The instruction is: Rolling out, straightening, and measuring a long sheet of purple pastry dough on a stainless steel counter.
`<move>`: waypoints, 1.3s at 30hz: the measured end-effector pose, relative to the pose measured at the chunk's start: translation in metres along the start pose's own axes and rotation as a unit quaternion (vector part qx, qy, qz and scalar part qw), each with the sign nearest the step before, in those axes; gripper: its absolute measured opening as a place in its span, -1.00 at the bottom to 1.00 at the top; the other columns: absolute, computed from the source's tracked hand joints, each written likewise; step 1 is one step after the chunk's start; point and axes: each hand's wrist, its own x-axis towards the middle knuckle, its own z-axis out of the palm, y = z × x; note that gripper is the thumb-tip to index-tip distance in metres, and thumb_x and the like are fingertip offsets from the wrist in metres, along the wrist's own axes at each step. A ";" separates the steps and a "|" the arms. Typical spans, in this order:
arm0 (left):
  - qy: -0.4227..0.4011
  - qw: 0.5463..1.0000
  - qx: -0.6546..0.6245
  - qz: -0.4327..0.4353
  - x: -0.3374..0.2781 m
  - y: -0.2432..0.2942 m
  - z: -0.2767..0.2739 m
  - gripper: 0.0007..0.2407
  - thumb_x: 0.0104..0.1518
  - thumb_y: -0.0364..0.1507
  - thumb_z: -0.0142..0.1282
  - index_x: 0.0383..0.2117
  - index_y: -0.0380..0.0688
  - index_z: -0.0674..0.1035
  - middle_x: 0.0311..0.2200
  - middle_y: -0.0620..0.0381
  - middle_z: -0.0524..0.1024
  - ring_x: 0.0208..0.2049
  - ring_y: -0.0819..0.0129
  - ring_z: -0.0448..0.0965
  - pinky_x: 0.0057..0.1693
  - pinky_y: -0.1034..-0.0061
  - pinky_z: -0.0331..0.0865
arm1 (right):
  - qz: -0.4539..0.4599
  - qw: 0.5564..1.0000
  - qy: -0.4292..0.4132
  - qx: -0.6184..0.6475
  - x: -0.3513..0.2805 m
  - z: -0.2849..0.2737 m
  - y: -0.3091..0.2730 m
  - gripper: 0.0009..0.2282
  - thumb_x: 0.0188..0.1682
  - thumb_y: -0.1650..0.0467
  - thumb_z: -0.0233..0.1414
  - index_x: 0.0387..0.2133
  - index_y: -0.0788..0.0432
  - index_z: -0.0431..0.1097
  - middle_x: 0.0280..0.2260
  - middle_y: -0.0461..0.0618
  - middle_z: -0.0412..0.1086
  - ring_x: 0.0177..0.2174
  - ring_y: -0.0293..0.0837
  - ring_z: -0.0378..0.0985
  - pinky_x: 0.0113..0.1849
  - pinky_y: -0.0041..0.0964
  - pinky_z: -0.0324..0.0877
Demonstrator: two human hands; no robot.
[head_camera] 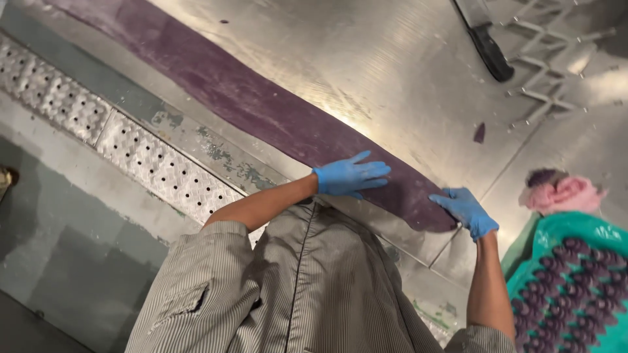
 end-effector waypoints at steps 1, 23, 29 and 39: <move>-0.016 1.000 0.017 -0.004 0.000 0.003 -0.004 -0.31 0.09 -0.10 0.20 0.38 0.01 0.26 0.41 0.02 0.10 0.43 0.17 0.07 0.45 -0.06 -0.05 | 0.024 0.997 0.016 -0.066 0.005 -0.001 0.005 -0.62 -0.11 0.20 0.23 -0.23 0.31 0.62 -0.48 -0.05 0.52 -0.47 -0.28 0.43 -0.38 -0.25 0.39; -0.043 0.983 0.178 0.020 0.023 0.026 -0.003 -0.29 0.10 0.16 -0.11 0.36 0.08 0.27 0.40 -0.02 0.10 0.41 0.16 0.06 0.41 -0.01 -0.01 | 0.154 0.986 0.046 -0.035 -0.046 -0.014 -0.015 -0.64 -0.13 0.23 0.25 -0.10 0.12 0.60 -0.65 -0.17 0.21 -0.64 -0.25 0.06 -0.58 -0.27 0.01; 0.013 0.998 0.052 -0.015 0.083 0.048 0.013 -0.31 0.15 0.06 0.08 0.36 -0.02 0.30 0.39 -0.05 0.15 0.44 0.10 0.11 0.46 -0.11 -0.03 | 0.016 0.998 0.050 0.025 -0.042 -0.009 0.048 -0.74 -0.12 0.33 0.25 -0.21 0.24 0.60 -0.51 -0.23 0.44 -0.51 -0.40 0.32 -0.46 -0.41 0.29; 0.042 0.999 0.023 -0.003 0.135 0.064 0.011 -0.31 0.07 0.01 0.19 0.32 0.00 0.32 0.39 -0.11 0.12 0.40 0.07 0.13 0.41 -0.16 -0.05 | -0.033 0.931 0.343 0.116 -0.029 0.032 0.118 -0.85 -0.03 0.40 0.24 -0.32 0.29 0.53 -0.46 -0.15 0.44 -0.44 -0.37 0.37 -0.37 -0.41 0.34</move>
